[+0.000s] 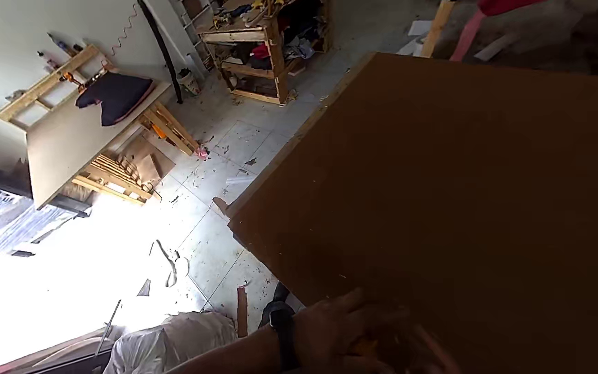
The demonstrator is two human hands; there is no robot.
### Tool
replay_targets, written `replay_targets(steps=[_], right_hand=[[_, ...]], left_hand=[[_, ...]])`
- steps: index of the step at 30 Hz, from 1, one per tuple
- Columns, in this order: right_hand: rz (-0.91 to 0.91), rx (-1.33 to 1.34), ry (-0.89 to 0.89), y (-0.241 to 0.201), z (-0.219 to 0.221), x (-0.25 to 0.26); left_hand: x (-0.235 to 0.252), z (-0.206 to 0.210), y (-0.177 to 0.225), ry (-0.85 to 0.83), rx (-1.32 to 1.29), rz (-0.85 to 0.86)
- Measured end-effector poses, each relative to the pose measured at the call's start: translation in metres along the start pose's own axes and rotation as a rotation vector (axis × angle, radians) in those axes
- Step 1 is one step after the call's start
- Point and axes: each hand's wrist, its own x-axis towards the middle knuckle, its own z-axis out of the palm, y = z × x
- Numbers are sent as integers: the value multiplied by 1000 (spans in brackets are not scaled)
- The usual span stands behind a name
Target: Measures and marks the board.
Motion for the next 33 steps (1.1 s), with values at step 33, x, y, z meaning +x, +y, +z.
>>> replay_targets(steps=[33], right_hand=[[467,-273,619,135,173,77]], left_hand=[[-129,-329,-275,-413,870,-952]])
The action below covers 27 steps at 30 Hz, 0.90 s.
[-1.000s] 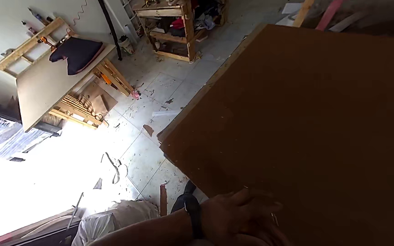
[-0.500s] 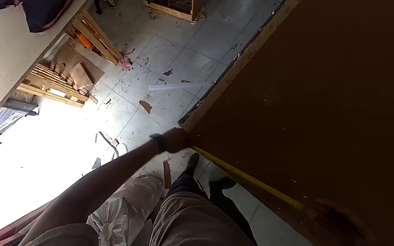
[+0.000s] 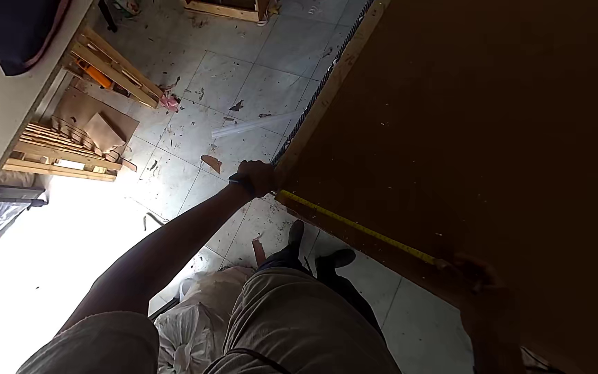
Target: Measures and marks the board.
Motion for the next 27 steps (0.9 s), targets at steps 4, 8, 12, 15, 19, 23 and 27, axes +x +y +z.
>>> replay_targets(steps=[4,8,12,15,19,23,27], right_hand=[[-46,-47,20,10,9,2],[-122,-80,36,15,11,5],[-95,-116,45,18,9,7],[-82,-171,29,16,13,9],[-79,-198,-15,9,19,9],[-123,-182,-41,2,33,6],[-123,-193,-38,-3,46,5]], left_hand=[[5,-13,8,2,67,-23],[11,-17,9,-53,68,-52],[16,-19,8,-110,45,-48],[23,-19,7,-141,34,-29],[31,-19,4,-191,48,9],[38,-17,1,-191,40,33],[40,-20,-2,-210,36,48]])
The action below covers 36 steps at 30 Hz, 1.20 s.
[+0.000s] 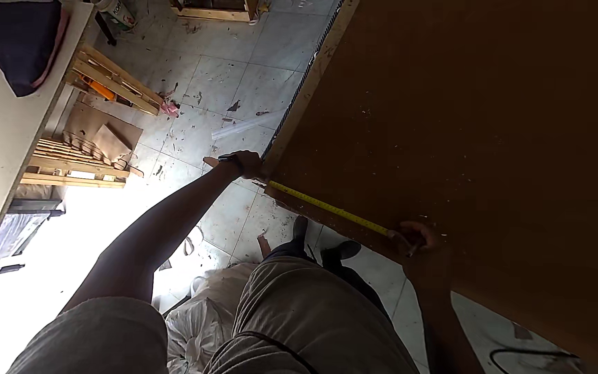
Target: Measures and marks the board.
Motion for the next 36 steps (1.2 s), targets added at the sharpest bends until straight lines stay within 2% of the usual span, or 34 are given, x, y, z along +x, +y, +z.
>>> replay_targets(steps=[21,36], right_hand=[[42,47,-73,-9,9,0],[42,48,-16,-1,1,-6]], left_hand=[[6,-6,1,-35,39,42],[6,-7,8,-41,29,25]])
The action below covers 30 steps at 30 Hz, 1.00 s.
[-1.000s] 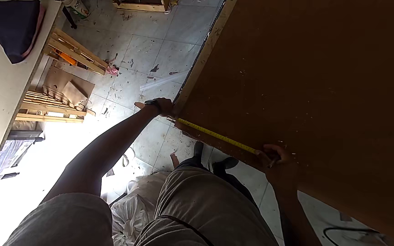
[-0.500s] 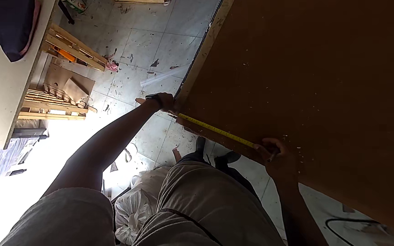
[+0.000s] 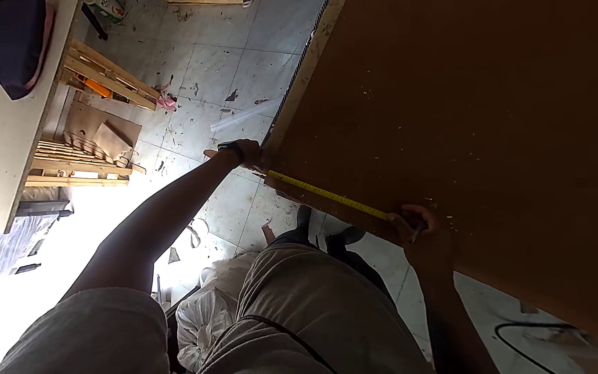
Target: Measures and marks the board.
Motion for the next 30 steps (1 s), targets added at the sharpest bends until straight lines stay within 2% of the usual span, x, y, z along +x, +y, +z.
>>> replay_targets(steps=[4,7,9,15,20,30], right_hand=[[-134,189,84,10,-30,-7],[-146,428,88,35,-58,-11],[-151,481,87,49,-67,-13],[-165,272,27,51,-49,-9],[-284,349,24,50,-18,0],[-336,106,12,51,-4,12]], left_hand=[[-1,-1,-2,11,-9,-32],[8,2,-1,33,3,-14],[14,4,-3,29,19,-24],[17,2,-2,-13,46,1],[14,1,2,-9,25,-23],[18,1,5,-47,5,-39]])
